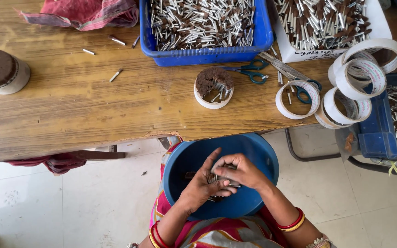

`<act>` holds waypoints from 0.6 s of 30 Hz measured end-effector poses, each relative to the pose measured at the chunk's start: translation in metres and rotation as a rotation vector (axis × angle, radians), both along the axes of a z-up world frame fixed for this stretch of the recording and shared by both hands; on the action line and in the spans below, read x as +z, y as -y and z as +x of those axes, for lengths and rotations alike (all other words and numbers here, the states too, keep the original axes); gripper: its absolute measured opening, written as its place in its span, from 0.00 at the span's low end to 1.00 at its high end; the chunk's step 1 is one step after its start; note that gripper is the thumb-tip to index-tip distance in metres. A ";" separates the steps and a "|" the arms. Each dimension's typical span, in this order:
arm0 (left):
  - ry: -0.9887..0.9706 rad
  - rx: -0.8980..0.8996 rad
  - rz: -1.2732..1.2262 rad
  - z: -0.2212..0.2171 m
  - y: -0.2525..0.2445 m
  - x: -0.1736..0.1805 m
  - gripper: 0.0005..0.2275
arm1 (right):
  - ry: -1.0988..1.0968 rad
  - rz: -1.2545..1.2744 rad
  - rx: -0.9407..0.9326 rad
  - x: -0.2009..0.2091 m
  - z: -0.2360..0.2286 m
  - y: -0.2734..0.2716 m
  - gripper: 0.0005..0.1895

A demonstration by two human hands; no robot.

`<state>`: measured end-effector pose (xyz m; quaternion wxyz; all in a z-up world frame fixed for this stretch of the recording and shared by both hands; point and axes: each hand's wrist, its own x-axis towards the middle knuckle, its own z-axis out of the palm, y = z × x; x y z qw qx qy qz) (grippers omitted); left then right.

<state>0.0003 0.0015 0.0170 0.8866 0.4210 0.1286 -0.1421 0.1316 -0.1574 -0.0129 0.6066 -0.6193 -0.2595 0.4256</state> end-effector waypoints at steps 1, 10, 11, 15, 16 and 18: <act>-0.002 -0.011 0.001 0.000 0.002 -0.007 0.39 | -0.002 0.001 -0.011 -0.007 -0.001 0.003 0.12; -0.150 0.214 -0.076 -0.005 0.006 -0.045 0.27 | -0.275 -0.019 -0.282 -0.023 0.006 0.016 0.19; -0.105 0.204 -0.090 -0.005 0.006 -0.041 0.29 | -0.122 -0.035 -0.106 -0.020 0.004 0.017 0.17; -0.026 0.167 -0.039 -0.003 0.003 -0.025 0.35 | -0.217 0.091 -0.116 -0.020 0.008 0.023 0.19; -0.023 0.160 -0.032 -0.003 0.003 -0.023 0.35 | -0.214 0.098 -0.123 -0.018 0.007 0.019 0.19; 0.006 0.157 -0.039 -0.004 0.003 -0.019 0.37 | 0.109 0.033 0.043 -0.012 0.006 0.012 0.13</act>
